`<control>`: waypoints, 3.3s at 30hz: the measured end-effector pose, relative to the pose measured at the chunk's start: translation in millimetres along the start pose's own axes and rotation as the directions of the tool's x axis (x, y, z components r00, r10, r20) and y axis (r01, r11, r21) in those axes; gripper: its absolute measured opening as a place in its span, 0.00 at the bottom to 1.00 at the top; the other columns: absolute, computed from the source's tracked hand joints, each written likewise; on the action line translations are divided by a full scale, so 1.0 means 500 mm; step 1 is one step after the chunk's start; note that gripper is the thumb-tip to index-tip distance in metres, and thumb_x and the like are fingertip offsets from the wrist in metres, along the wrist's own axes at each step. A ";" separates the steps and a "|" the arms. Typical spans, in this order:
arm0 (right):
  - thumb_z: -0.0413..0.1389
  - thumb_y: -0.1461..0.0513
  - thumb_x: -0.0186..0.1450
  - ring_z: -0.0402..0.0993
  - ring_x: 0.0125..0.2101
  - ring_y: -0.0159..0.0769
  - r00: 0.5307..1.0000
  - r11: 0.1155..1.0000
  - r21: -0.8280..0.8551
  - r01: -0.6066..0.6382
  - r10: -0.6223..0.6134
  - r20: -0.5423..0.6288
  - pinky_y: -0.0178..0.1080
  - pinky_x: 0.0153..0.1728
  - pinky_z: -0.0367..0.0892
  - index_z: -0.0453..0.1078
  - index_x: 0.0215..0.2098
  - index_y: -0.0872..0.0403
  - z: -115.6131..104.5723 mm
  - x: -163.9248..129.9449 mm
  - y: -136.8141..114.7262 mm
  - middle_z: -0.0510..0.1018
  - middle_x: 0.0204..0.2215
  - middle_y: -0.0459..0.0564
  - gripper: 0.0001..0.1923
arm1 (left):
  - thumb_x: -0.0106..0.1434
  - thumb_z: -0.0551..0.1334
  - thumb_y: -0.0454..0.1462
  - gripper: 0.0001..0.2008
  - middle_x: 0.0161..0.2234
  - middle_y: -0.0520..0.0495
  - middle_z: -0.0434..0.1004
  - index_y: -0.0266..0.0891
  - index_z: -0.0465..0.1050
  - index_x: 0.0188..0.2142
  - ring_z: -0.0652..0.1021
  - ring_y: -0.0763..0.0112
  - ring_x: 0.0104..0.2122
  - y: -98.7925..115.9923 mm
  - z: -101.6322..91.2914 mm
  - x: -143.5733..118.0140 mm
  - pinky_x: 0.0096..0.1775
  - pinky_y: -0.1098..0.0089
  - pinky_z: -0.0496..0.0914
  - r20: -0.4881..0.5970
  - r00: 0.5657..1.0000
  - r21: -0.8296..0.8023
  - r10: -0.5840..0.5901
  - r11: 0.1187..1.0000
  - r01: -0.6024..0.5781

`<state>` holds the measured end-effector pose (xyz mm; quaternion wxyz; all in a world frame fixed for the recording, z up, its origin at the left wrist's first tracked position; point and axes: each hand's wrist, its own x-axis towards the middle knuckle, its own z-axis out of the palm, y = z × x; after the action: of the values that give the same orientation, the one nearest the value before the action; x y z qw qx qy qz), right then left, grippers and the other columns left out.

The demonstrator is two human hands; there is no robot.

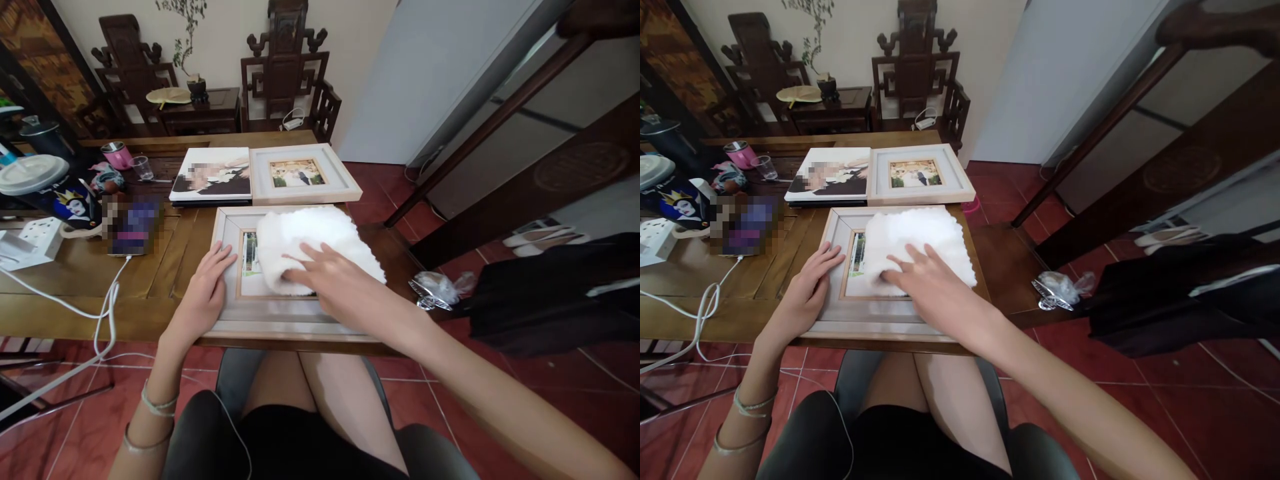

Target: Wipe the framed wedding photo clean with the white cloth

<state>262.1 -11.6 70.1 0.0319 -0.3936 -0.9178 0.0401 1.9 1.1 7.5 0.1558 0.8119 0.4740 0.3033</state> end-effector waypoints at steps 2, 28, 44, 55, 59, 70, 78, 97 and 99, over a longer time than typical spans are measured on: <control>0.44 0.80 0.49 0.60 0.59 0.49 0.998 0.994 0.097 0.047 -0.051 0.040 0.54 0.57 0.59 0.69 0.50 0.52 -0.020 -0.025 -0.021 0.75 0.50 0.54 0.35 | 0.67 0.47 0.29 0.22 0.62 0.40 0.64 0.38 0.66 0.58 0.57 0.61 0.66 0.000 0.001 0.001 0.64 0.48 0.54 -0.002 1.000 -0.007 -0.004 1.000 0.004; 0.45 0.80 0.50 0.64 0.57 0.48 0.999 0.996 0.075 0.039 -0.041 0.020 0.52 0.55 0.61 0.71 0.47 0.54 -0.013 -0.022 -0.013 0.74 0.53 0.55 0.32 | 0.67 0.47 0.30 0.22 0.62 0.39 0.64 0.37 0.66 0.58 0.57 0.62 0.66 0.002 -0.002 0.001 0.65 0.49 0.53 0.009 1.000 -0.010 -0.008 1.000 0.008; 0.47 0.80 0.51 0.57 0.63 0.48 0.981 0.989 -0.062 -0.138 0.128 -0.148 0.54 0.61 0.54 0.70 0.52 0.57 0.028 0.040 0.078 0.80 0.44 0.59 0.33 | 0.66 0.47 0.29 0.22 0.62 0.39 0.65 0.37 0.66 0.58 0.57 0.61 0.66 0.004 -0.002 0.000 0.64 0.48 0.55 0.005 1.000 0.005 -0.007 1.000 0.007; 0.45 0.80 0.48 0.57 0.62 0.50 0.996 0.977 0.205 0.063 -0.076 0.056 0.56 0.59 0.57 0.71 0.50 0.53 -0.016 -0.033 -0.064 0.69 0.59 0.53 0.35 | 0.67 0.47 0.29 0.21 0.61 0.39 0.65 0.36 0.67 0.56 0.58 0.62 0.66 0.000 0.001 0.001 0.64 0.50 0.55 -0.001 1.000 0.013 0.001 1.000 -0.001; 0.45 0.80 0.48 0.54 0.64 0.48 0.995 0.968 0.246 0.054 -0.075 0.073 0.56 0.61 0.54 0.70 0.52 0.51 -0.010 -0.041 -0.074 0.70 0.58 0.53 0.37 | 0.67 0.47 0.30 0.21 0.61 0.39 0.65 0.37 0.67 0.56 0.58 0.62 0.66 -0.001 0.001 0.002 0.64 0.52 0.55 -0.007 1.000 0.006 0.007 1.000 -0.007; 0.47 0.81 0.52 0.52 0.64 0.57 0.987 0.994 -0.040 -0.098 0.092 -0.133 0.59 0.61 0.52 0.69 0.53 0.60 0.038 0.046 0.037 0.70 0.58 0.59 0.33 | 0.67 0.47 0.30 0.22 0.62 0.37 0.64 0.33 0.66 0.57 0.57 0.62 0.66 0.002 -0.002 -0.001 0.65 0.51 0.54 0.012 1.000 0.017 -0.004 1.000 0.004; 0.47 0.78 0.54 0.54 0.63 0.54 0.991 0.974 0.180 0.136 -0.135 -0.021 0.60 0.59 0.54 0.69 0.50 0.52 0.014 -0.056 -0.085 0.67 0.61 0.55 0.29 | 0.66 0.47 0.29 0.22 0.62 0.38 0.64 0.34 0.67 0.57 0.57 0.61 0.66 -0.004 0.001 0.001 0.64 0.50 0.55 0.007 1.000 0.011 0.007 1.000 -0.007; 0.48 0.79 0.55 0.69 0.52 0.49 0.979 0.959 -0.285 -0.013 -0.045 -0.197 0.46 0.48 0.67 0.69 0.48 0.56 0.023 -0.006 0.046 0.74 0.52 0.59 0.25 | 0.67 0.47 0.30 0.22 0.62 0.38 0.64 0.34 0.67 0.57 0.57 0.61 0.66 0.004 -0.002 0.002 0.64 0.50 0.54 0.012 1.000 0.005 -0.017 1.000 0.017; 0.49 0.78 0.55 0.71 0.48 0.49 0.989 0.971 -0.237 0.018 -0.053 -0.142 0.50 0.53 0.63 0.69 0.48 0.58 0.025 -0.014 0.020 0.77 0.46 0.59 0.25 | 0.67 0.47 0.30 0.22 0.62 0.39 0.64 0.35 0.66 0.57 0.57 0.62 0.66 0.004 -0.002 0.002 0.65 0.50 0.54 0.010 1.000 0.007 -0.015 1.000 0.015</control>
<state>272.9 -10.2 56.5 0.0534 -0.3801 -0.9181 -0.0984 2.9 0.9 9.5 0.1573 0.8104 0.4803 0.2964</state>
